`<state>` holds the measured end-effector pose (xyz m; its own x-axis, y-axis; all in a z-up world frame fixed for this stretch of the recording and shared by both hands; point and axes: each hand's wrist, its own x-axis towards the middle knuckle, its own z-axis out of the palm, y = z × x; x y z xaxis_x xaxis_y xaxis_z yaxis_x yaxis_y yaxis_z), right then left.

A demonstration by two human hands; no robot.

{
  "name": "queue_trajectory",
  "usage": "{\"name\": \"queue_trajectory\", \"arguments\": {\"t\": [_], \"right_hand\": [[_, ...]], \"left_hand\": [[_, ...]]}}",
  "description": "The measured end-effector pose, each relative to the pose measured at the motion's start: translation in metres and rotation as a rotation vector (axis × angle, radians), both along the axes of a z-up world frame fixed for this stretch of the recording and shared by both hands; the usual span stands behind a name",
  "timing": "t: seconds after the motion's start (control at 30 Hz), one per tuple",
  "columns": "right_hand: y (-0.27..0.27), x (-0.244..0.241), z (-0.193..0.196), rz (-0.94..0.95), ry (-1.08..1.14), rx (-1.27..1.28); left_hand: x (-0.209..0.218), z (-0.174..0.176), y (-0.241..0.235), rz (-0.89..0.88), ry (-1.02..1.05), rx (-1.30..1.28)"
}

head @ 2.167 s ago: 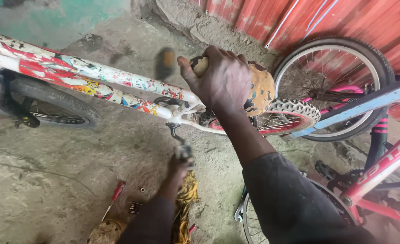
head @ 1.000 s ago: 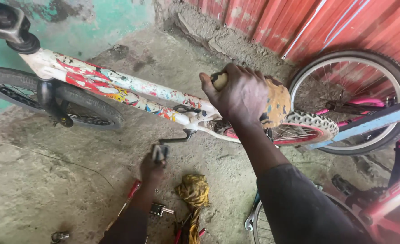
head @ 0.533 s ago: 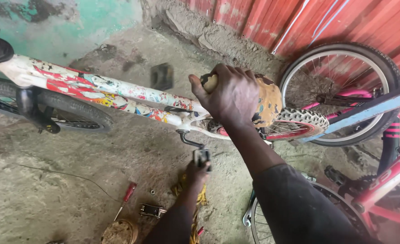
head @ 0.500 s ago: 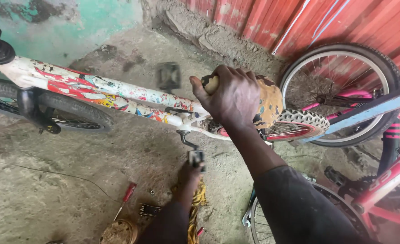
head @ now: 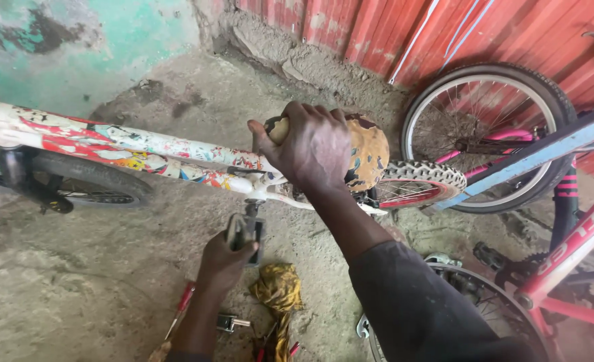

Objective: The person rotates the bicycle pedal with their hand while holding a rag, then uses pliers to cut a cable near the handlebars. They then use a screwdriver to adjust a bolt on the handlebar stem and finally pick up a red bucket.

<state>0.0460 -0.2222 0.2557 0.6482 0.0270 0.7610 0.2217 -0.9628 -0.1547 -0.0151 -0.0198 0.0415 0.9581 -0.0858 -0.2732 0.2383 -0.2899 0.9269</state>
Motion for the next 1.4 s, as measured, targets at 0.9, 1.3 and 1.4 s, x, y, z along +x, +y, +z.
{"name": "queue_trajectory", "arguments": {"t": [0.9, 1.3, 1.4], "right_hand": [[-0.004, -0.001, 0.0, -0.017, -0.081, 0.009], [0.002, -0.013, -0.007, -0.057, -0.063, -0.021], [0.003, -0.013, -0.009, -0.05, -0.085, -0.037]], "left_hand": [[0.017, -0.037, 0.037, 0.083, 0.152, -0.24], [-0.035, -0.087, -0.142, 0.112, 0.159, 0.017], [-0.01, -0.229, -0.159, 0.201, 0.077, -0.145]]}}
